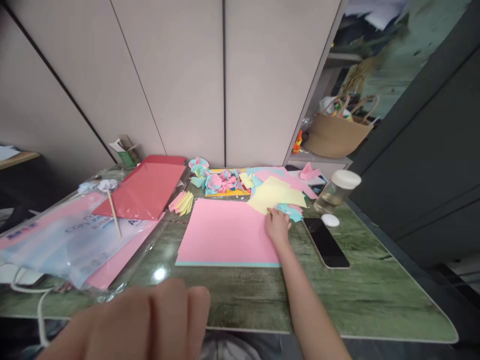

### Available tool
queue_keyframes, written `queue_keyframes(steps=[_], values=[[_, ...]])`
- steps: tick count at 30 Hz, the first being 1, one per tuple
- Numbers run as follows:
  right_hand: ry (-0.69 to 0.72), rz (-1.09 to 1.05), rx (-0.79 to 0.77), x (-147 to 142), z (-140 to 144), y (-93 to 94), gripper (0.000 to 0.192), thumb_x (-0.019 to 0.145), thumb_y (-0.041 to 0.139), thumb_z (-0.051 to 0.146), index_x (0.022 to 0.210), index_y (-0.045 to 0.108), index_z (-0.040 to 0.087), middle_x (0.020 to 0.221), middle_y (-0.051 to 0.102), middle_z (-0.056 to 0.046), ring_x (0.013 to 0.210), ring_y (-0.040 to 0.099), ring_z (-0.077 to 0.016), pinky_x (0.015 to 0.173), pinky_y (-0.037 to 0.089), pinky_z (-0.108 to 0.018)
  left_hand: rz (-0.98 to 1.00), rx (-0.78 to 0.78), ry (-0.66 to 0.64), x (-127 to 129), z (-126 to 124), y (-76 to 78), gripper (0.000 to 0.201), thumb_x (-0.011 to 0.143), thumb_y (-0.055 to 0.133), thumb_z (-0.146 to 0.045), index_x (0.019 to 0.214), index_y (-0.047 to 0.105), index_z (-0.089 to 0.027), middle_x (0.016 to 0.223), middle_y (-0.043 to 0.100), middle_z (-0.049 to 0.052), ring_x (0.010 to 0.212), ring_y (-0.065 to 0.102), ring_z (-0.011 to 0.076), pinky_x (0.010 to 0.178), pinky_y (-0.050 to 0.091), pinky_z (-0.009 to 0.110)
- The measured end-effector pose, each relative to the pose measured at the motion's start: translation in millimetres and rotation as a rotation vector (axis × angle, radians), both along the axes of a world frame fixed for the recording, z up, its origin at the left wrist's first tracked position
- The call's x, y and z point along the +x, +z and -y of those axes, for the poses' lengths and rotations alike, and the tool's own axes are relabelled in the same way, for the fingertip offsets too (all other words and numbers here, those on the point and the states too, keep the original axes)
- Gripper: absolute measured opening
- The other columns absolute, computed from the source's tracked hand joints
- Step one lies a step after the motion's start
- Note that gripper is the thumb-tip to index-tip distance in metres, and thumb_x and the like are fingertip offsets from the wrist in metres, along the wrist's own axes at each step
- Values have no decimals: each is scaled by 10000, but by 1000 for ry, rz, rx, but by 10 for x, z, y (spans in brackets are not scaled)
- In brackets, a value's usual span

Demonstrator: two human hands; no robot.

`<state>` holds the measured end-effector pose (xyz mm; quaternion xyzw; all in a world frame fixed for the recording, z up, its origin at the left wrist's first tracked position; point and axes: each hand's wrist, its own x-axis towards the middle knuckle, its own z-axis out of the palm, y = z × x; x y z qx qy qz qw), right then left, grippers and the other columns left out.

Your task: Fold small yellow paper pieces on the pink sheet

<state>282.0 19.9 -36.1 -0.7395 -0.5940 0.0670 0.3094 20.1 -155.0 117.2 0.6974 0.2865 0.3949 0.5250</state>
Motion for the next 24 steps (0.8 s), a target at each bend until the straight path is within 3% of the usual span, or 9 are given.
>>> queue_keyframes(steps=[1,3,5,9,12,15,17,21,24], values=[[17,-17,46,-10,4,18,315,862,498,345,1124,522,172,1160,533,-75,1002,540,-188,848,458,-415,84,28,82,76,-73,117,276,756,366,-567,835,618,-485,514,533,81,823,598,291,558,434,474],[66,-55,151,-39,12,60,294,870,481,346,1115,532,191,1190,520,-76,1027,526,-187,876,441,-418,144,105,102,239,-290,269,267,755,430,-583,838,639,-439,694,623,50,837,592,260,618,467,448],[143,-100,250,-79,21,108,290,873,472,352,1118,537,210,1228,502,-75,1079,498,-195,925,404,-434,191,151,187,381,-634,268,234,772,507,-505,858,655,-346,871,646,29,897,579,227,739,477,406],[335,-215,372,-177,75,234,301,858,468,358,1119,578,256,1212,548,-63,1166,440,-225,1020,296,-479,73,139,304,504,-1519,-90,378,812,491,-427,1118,543,-212,1229,513,99,1111,487,256,921,405,430],[447,-321,390,-235,157,342,273,846,462,355,1066,623,340,1136,606,-29,1135,459,-238,1015,302,-489,-43,162,297,460,-1934,-396,588,750,605,-423,1252,432,-170,1376,346,144,1245,338,320,1006,276,528],[538,-436,354,-267,234,433,236,832,479,365,977,665,366,1053,640,-27,1081,490,-251,959,362,-489,-152,210,210,363,-2021,-534,773,636,728,-416,1299,390,-207,1433,267,118,1313,214,330,1072,140,531],[597,-502,314,-280,266,474,196,805,522,375,896,694,358,957,664,-37,1019,519,-256,906,405,-473,-226,215,115,300,-2002,-547,838,575,774,-411,1303,398,-239,1422,301,107,1322,213,318,1087,161,481],[660,-606,258,-306,295,513,154,775,567,374,757,715,337,823,668,-45,915,543,-251,839,431,-443,-379,164,-88,233,-1992,-577,591,734,666,-384,1256,450,-211,1293,466,110,1180,444,277,986,343,495],[662,-671,241,-318,304,521,135,757,589,372,723,713,331,808,662,-45,892,547,-246,837,425,-431,-456,137,-140,238,-2016,-646,424,831,565,-333,1217,471,-183,1247,492,97,1108,497,247,932,395,499]])
